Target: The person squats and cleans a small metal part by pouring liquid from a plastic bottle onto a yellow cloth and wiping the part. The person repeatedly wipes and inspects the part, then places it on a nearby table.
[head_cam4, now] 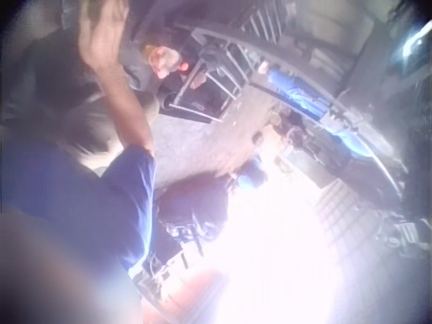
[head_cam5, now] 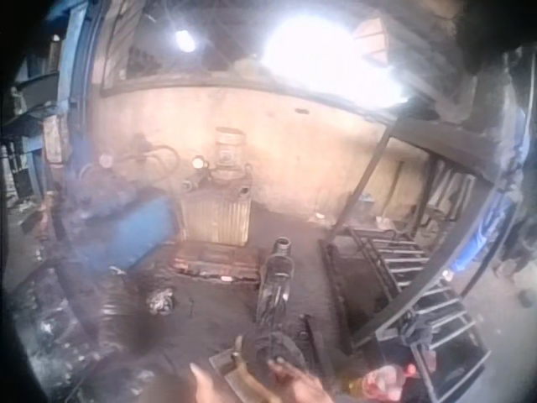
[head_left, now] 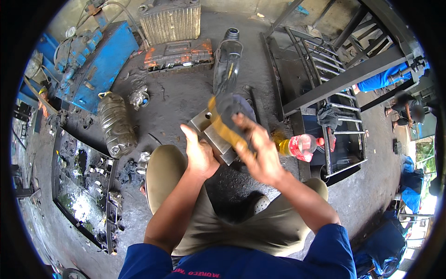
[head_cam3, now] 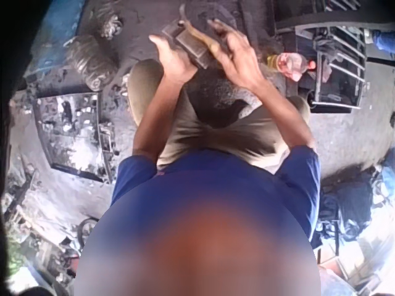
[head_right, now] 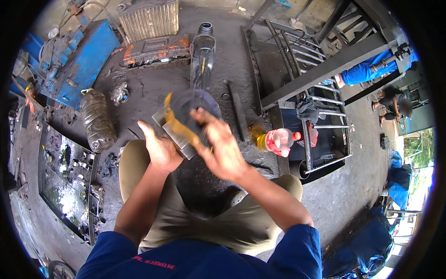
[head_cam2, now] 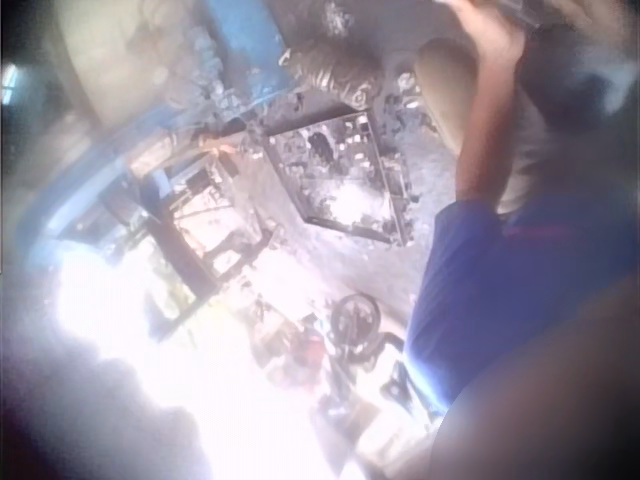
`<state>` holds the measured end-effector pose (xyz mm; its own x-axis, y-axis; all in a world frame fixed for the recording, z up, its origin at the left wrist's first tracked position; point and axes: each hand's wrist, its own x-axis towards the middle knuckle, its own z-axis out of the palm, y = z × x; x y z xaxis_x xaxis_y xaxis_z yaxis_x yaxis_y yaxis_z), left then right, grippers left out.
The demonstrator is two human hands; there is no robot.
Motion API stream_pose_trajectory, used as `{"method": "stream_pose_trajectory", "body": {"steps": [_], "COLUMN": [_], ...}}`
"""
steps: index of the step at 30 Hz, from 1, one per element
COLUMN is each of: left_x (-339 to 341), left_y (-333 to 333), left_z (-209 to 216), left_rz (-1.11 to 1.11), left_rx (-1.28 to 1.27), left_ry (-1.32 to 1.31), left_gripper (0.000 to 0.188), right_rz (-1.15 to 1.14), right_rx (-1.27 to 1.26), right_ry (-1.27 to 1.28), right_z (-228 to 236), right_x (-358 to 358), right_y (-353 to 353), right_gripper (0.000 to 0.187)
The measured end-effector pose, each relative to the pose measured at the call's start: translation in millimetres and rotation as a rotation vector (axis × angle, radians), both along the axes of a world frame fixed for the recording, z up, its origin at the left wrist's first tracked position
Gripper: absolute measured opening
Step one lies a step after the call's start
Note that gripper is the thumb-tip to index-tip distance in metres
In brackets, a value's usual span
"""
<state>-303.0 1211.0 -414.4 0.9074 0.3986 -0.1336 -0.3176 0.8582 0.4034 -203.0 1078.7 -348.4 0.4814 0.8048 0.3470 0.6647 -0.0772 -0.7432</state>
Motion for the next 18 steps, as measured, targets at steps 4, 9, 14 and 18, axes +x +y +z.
{"method": "stream_pose_trajectory", "body": {"steps": [4, 9, 14, 18], "left_x": [4, 0, -11, -12], "left_y": [2, 9, 0, 6], "left_z": [1, -2, -3, 6], "left_rz": [-0.023, 0.006, -0.157, -0.357], "left_rx": [-0.282, 0.066, 0.270, 0.509], "left_ry": [-0.185, 0.008, -0.094, 0.030], "left_gripper": [0.104, 0.107, 0.105, 0.097], "right_rz": [0.248, 0.425, 0.017, -0.011], "right_rx": [-0.083, 0.089, -0.038, 0.285], "right_ry": [-0.386, -0.284, 0.069, 0.904], "right_z": [7, 10, -5, -3], "right_x": [-7, -6, 3, 3], "right_y": [9, 1, 12, 14], "right_gripper": [0.031, 0.038, 0.042, 0.041]}}
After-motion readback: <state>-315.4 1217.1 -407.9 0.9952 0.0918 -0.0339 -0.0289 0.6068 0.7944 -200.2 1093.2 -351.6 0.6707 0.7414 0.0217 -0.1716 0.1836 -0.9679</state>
